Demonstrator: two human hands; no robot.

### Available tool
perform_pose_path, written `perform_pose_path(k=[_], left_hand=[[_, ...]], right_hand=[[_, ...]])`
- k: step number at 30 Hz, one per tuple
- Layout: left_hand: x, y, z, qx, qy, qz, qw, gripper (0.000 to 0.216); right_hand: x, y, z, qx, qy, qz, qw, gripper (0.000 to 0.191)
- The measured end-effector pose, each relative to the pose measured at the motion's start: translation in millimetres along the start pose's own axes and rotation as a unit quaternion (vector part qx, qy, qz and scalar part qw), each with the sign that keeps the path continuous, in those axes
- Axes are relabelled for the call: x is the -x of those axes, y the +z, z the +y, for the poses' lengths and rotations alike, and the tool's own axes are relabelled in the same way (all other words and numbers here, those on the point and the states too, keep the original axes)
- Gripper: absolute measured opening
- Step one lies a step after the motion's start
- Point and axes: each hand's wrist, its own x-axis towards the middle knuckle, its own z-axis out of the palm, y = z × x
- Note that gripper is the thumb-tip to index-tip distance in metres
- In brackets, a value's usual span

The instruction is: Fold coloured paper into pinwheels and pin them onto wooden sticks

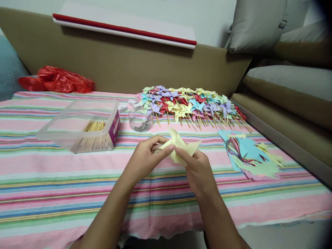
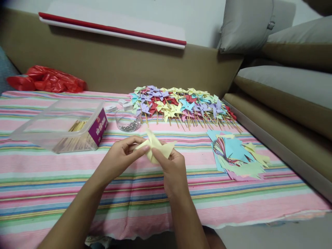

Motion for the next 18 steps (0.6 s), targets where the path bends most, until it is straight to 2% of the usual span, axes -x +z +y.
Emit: perform_pose_path(k=[3,6,9,12,15,18], left_hand=[[3,23,-2,0.133,-0.048,0.070,0.987,0.037],[6,44,-6,0.254,-0.080,0.069,0.962,0.041],[9,53,-10,0.343,-0.097,0.084,0.930,0.037],[9,53,-13,0.373,-0.106,0.086,0.918,0.032],[9,51,-14,0.350,-0.083,0.075,0.930,0.025],[9,50,-14,0.323,-0.066,0.103,0.938,0.022]], right_hand=[[1,11,1,-0.082,-0.015,0.039,0.996,0.032],[1,17,2,-0.124,-0.015,0.046,0.991,0.024],[1,17,2,-0.153,-0.008,0.041,0.987,0.017],[1,16,3,-0.168,0.006,0.014,0.986,0.014],[1,16,5,-0.163,0.008,-0.009,0.987,0.015],[2,19,10,-0.152,0.009,-0.013,0.988,0.016]])
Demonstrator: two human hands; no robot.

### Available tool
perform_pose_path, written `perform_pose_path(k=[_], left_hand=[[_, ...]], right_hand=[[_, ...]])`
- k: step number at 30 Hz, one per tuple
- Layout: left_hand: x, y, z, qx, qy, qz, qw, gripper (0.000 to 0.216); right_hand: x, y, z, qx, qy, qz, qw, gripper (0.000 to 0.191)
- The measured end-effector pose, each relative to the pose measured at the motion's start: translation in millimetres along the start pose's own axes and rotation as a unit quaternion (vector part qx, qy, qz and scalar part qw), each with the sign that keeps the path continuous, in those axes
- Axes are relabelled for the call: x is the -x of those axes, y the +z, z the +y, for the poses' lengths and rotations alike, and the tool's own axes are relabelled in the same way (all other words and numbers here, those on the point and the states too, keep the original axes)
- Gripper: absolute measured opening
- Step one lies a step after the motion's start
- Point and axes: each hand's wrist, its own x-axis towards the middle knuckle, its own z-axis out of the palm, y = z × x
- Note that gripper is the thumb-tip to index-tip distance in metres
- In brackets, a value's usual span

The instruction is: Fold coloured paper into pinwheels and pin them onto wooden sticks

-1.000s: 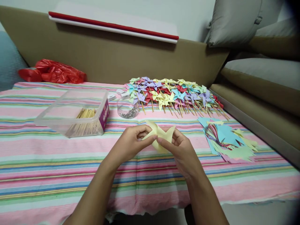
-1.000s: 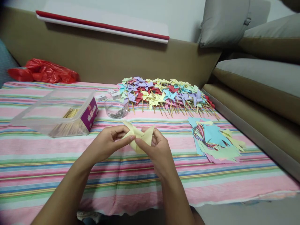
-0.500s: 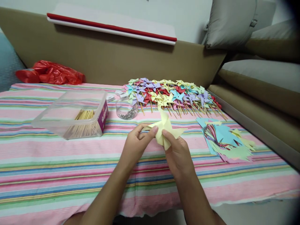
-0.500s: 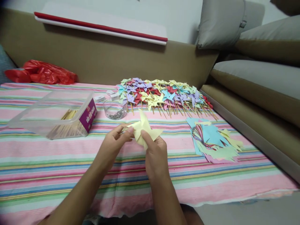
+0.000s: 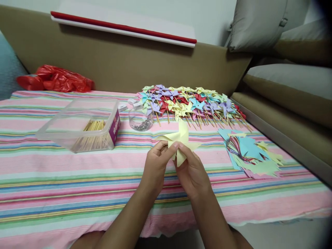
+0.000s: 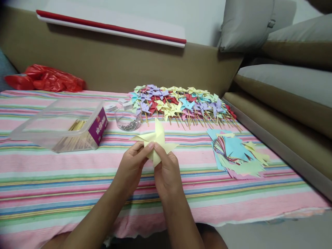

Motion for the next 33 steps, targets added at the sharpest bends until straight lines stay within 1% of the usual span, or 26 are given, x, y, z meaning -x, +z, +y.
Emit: perform_pose_path(k=[4,8,11,14,16,18,20,22,23,24,25,26,28,29,31,32,33], left_hand=[[0,-1,-1,-0.034,0.017,0.027,0.999,0.026],[2,-1,0,-0.059,0.025,0.023,0.998,0.029],[3,-1,1,-0.097,0.035,0.024,0.994,0.032],[3,0,1,-0.118,0.039,0.035,0.992,0.032],[2,-1,2,-0.099,0.036,0.042,0.994,0.029],[-1,-3,3,-0.055,0.034,0.053,0.997,0.024],[-5,-7,5,-0.002,0.034,0.069,0.997,0.022],[-9,-11,8,0.039,0.032,0.084,0.995,0.024],[-11,-13,9,0.051,0.030,0.092,0.994,0.026],[-12,-15,11,0.059,0.029,0.101,0.993,0.028],[-13,-16,12,0.063,0.029,0.107,0.992,0.029],[-13,-17,13,0.066,0.029,0.110,0.991,0.030],[-12,-17,15,0.068,0.029,0.109,0.991,0.027],[-12,-17,16,0.067,0.030,0.106,0.992,0.025],[-10,-15,16,0.055,0.035,0.099,0.993,0.022],[-9,-15,16,0.043,0.037,0.096,0.994,0.022],[-8,-14,16,0.030,0.040,0.093,0.994,0.023]], right_hand=[[1,3,4,0.010,0.004,-0.004,1.000,0.016],[2,3,4,0.024,0.003,0.010,1.000,0.014],[1,2,3,0.033,0.006,0.023,0.999,0.014],[1,2,3,0.034,0.015,0.010,0.999,0.019],[1,3,3,0.034,0.014,-0.008,0.999,0.025],[2,3,1,0.031,0.002,-0.014,0.999,0.035],[3,2,-3,0.041,-0.028,0.002,0.999,0.047],[3,-2,-7,0.089,-0.081,0.018,0.993,0.060],[3,-5,-9,0.131,-0.113,0.016,0.985,0.064],[3,-8,-11,0.179,-0.142,0.002,0.974,0.064],[3,-11,-13,0.232,-0.166,-0.024,0.958,0.059],[3,-14,-15,0.288,-0.184,-0.057,0.938,0.051],[4,-18,-18,0.394,-0.205,-0.123,0.888,0.036],[4,-18,-20,0.436,-0.215,-0.147,0.861,0.031],[5,-18,-21,0.495,-0.242,-0.170,0.817,0.027],[6,-17,-22,0.508,-0.255,-0.170,0.805,0.026],[6,-16,-22,0.514,-0.262,-0.165,0.800,0.024]])
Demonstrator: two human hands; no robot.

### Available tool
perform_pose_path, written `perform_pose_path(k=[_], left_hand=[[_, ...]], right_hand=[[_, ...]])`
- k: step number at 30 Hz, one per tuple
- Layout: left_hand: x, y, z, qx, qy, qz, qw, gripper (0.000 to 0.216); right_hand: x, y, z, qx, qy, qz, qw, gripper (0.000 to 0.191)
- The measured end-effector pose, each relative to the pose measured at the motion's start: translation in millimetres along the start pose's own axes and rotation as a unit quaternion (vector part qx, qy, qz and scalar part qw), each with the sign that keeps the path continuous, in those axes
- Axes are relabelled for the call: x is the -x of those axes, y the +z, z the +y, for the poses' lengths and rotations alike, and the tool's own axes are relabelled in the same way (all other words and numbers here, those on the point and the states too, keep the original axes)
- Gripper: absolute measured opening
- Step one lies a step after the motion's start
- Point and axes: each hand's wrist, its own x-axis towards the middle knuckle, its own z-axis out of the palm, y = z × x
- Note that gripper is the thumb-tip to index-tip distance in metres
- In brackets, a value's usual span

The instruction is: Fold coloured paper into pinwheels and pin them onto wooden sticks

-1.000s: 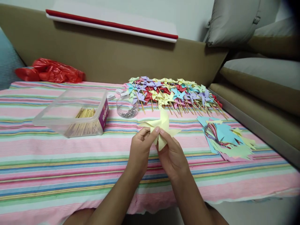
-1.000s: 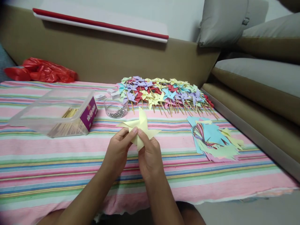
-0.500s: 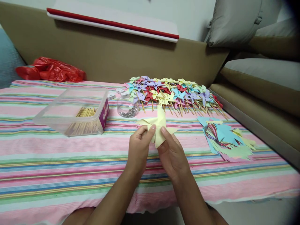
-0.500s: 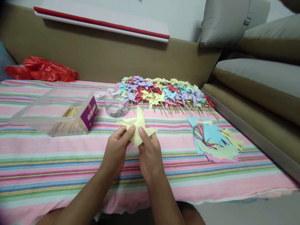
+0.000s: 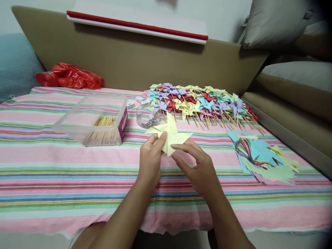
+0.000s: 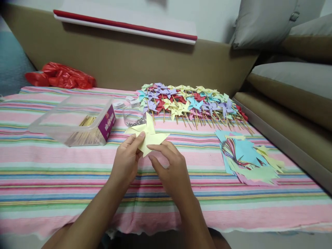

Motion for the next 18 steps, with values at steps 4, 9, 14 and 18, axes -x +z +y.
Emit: perform_pose_path(k=[4,9,14,18], left_hand=[[2.1,1.9,-0.2,-0.047,0.006,-0.004,0.999,0.024],[4.1,2.7,-3.2,-0.106,0.031,-0.030,0.993,0.025],[7.6,4.3,-5.1,-0.147,0.044,-0.059,0.986,0.029],[10.1,6.5,-4.0,-0.176,0.050,-0.057,0.982,0.029]], right_hand=[[-1.2,2.9,-0.8,-0.027,0.037,0.037,0.998,0.011],[-1.3,5.7,2.2,-0.155,0.134,0.115,0.972,0.013],[-1.2,6.7,5.4,-0.163,0.156,0.185,0.956,0.016],[-1.3,7.0,5.4,-0.126,0.152,0.204,0.959,0.018]])
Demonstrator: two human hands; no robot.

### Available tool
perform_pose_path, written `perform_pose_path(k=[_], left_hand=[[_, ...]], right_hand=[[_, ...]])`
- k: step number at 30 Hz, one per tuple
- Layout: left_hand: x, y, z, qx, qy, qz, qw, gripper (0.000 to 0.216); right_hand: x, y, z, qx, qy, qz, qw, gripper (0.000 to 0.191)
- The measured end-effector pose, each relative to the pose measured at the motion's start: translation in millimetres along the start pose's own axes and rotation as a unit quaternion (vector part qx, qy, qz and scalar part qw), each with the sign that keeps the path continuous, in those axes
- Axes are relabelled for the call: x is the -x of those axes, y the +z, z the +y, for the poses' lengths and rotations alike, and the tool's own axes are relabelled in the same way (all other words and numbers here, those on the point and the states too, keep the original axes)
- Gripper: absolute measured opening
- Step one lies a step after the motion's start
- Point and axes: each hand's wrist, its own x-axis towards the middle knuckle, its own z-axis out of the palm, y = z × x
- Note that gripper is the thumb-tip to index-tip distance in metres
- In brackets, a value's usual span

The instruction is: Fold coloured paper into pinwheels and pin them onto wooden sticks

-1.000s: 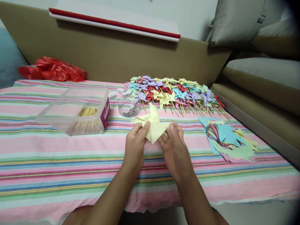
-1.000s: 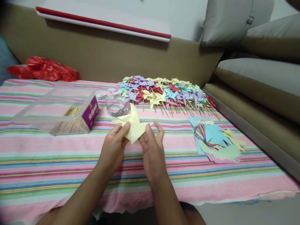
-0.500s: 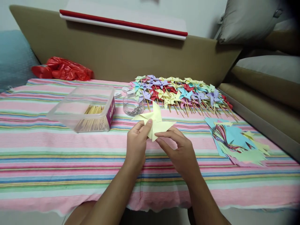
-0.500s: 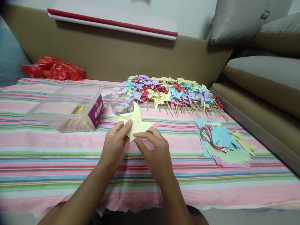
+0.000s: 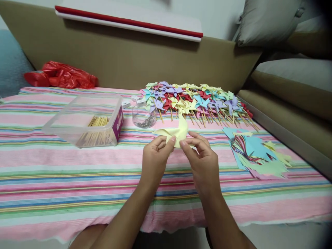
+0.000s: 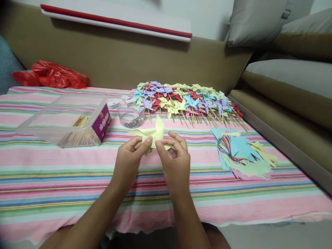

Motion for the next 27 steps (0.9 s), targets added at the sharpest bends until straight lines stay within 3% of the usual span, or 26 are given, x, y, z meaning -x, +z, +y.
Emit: perform_pose_path(k=[21,22,25,27], left_hand=[[2,4,3,-0.009,0.011,-0.017,1.000,0.026],[2,3,3,-0.016,0.015,-0.016,1.000,0.026],[0,-1,2,-0.035,0.026,-0.024,0.999,0.024],[-2,-5,2,-0.056,0.040,-0.044,0.997,0.023]], right_hand=[[3,13,0,0.053,-0.049,0.064,0.995,0.013],[3,14,-1,0.040,-0.041,0.072,0.996,0.017],[1,11,-1,-0.003,0.004,0.084,0.996,0.057],[-3,5,-1,-0.002,0.037,0.051,0.998,0.058]])
